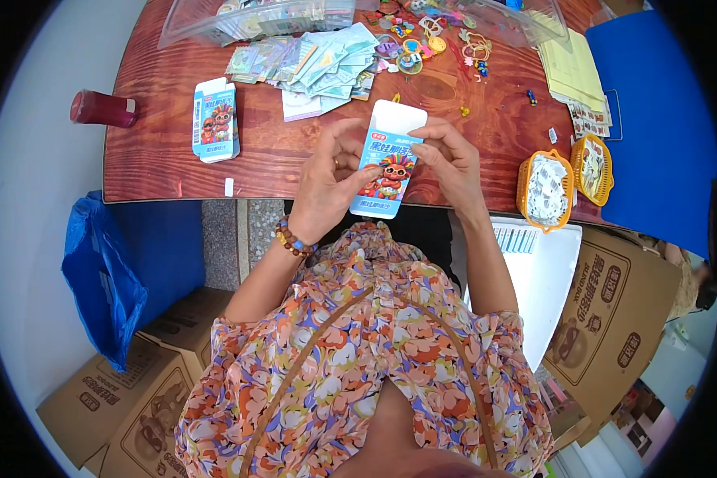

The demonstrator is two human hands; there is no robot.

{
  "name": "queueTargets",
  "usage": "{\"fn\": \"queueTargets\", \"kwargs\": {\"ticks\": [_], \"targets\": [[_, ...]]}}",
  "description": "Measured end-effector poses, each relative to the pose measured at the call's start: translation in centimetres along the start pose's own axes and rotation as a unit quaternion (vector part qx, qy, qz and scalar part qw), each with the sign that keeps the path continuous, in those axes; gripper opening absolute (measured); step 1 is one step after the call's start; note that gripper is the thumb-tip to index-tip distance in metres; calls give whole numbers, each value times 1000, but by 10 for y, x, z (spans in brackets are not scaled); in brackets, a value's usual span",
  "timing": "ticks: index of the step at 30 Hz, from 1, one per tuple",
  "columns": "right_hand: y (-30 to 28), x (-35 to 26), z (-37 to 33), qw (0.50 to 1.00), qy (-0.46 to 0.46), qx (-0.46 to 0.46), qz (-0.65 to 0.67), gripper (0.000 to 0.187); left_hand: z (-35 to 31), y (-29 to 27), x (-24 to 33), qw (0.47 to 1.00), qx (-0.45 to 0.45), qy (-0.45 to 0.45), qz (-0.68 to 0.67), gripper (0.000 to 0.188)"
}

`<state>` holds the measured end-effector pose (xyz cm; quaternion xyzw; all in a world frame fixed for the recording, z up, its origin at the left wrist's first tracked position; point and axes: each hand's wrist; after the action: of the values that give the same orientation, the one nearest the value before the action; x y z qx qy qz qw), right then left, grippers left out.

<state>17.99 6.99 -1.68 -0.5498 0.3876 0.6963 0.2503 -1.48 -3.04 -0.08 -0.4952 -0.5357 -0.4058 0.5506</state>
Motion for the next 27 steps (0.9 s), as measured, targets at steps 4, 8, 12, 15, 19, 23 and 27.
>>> {"fn": "queueTargets", "kwargs": {"ticks": [4,8,12,15,19,23,27], "targets": [[-5,-4,4,999,-11,-35,11,17,-1,1,2,997,-14,44,66,59],[3,-8,3,999,-18,-28,14,23,4,-2,-3,990,-57,76,105,57],[8,-18,-1,999,33,-13,24,26,3,0,-13,996,-55,48,57,55],[8,-28,-4,999,40,-11,10,20,-2,1,-8,997,-70,0,18,55],[7,-33,0,997,58,35,-31,16,-2,5,-6,994,-75,51,55,55],[2,-42,4,997,76,-14,-10,14,0,7,-3,995,-80,53,23,55],[-5,-57,5,986,128,-52,-93,18,-4,4,1,992,-119,27,35,61]]}}
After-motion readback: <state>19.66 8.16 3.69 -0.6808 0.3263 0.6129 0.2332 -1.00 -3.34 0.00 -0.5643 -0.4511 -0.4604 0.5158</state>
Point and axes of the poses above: each hand's wrist, its own z-axis towards the middle knuckle, its own y-axis out of the palm, x = y × z, and after that the axes turned 11 degrees about z, right-handed
